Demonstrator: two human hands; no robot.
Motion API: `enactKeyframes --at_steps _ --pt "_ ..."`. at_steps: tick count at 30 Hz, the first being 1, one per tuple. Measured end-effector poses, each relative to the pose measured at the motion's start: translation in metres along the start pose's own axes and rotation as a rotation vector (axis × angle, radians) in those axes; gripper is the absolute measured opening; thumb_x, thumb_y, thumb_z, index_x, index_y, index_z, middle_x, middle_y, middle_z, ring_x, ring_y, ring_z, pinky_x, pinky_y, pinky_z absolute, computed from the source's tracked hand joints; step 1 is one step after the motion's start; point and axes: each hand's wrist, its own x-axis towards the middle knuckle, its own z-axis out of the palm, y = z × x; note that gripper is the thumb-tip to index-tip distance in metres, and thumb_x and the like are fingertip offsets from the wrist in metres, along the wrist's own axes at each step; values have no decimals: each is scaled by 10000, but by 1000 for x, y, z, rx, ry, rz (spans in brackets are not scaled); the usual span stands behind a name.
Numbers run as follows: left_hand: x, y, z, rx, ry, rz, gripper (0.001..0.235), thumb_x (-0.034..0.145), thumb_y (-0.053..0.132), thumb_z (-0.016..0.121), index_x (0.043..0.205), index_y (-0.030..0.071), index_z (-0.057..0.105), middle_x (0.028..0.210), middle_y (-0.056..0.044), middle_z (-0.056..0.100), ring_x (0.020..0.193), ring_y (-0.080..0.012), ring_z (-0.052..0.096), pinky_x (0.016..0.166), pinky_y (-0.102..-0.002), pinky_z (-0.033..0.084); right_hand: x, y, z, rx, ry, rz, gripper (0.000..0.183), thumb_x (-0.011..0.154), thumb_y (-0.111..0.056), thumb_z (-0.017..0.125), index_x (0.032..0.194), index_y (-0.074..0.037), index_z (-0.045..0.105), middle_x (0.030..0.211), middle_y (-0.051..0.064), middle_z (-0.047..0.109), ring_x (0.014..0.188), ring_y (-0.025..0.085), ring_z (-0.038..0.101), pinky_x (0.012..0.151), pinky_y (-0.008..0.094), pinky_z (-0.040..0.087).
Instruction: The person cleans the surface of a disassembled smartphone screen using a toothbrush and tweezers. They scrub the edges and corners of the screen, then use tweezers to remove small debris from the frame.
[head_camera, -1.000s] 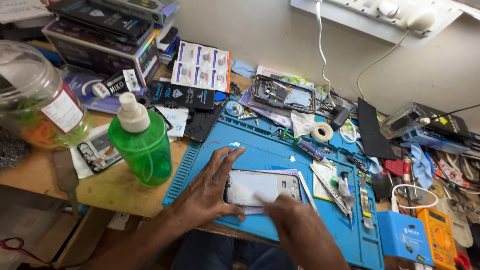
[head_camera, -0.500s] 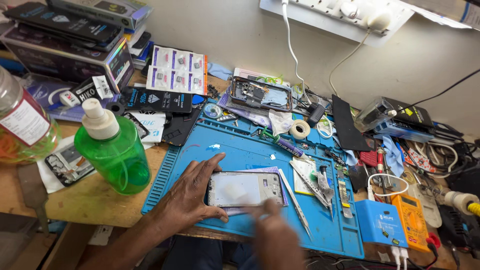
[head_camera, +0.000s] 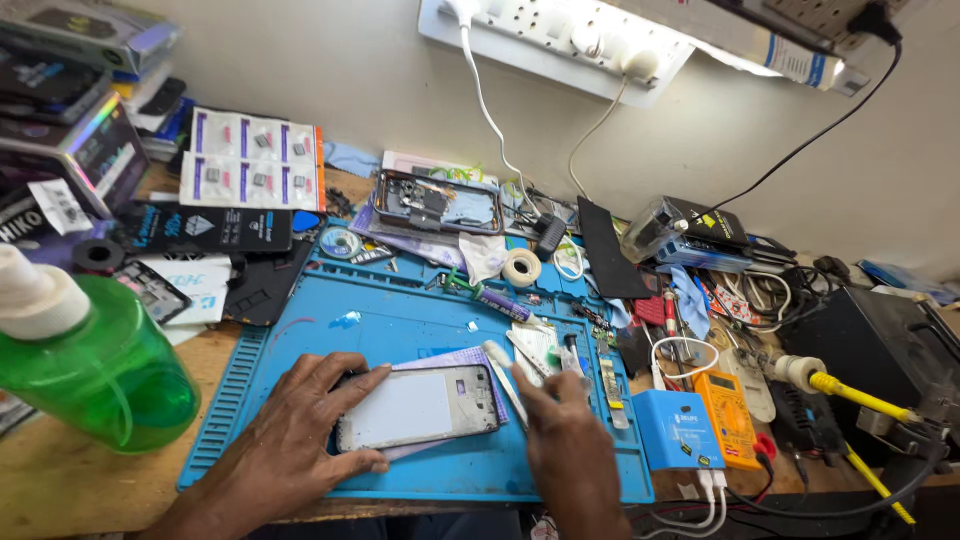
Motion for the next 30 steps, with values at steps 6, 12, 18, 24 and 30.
enactKeyframes --at_steps 6,12,18,24,30 --pt "3 4 -2 22 -23 -41 864 699 490 820 1411 69 570 1355 -127 534 1201 -332 483 1024 -456 390 -27 -1 0 -86 -79 33 609 867 -77 630 1392 -384 643 1060 41 658 808 304 730 711 493 575" --pt "4 2 -1 20 -21 10 852 717 473 814 1404 38 562 1349 -158 529 1198 -357 477 997 -478 379 -18 -14 -6 -62 -9 -43 587 879 -81 633 1406 -340 638 1011 68 648 784 310 720 680 483 578" --pt "3 -4 2 10 -27 10 836 787 520 804 1412 24 555 1343 -140 542 1199 -326 489 1038 -472 384 -18 -19 -3 -96 -180 47 637 895 -78 610 1454 -383 592 974 72 624 802 285 729 718 484 578" --pt "8 5 -5 13 -38 -8 837 721 461 805 1389 24 552 1340 -160 534 1170 -350 485 975 -473 385 -14 -30 -9 -114 -121 4 653 870 -52 617 1465 -318 576 998 87 625 848 323 711 720 495 575" --pt "5 5 -3 -4 -3 32 826 735 449 802 1380 -1 549 1332 -174 540 1182 -359 485 982 -483 387 -21 -30 -6 -166 -124 8 631 878 -52 618 1449 -312 547 991 77 627 867 302 719 745 481 588"
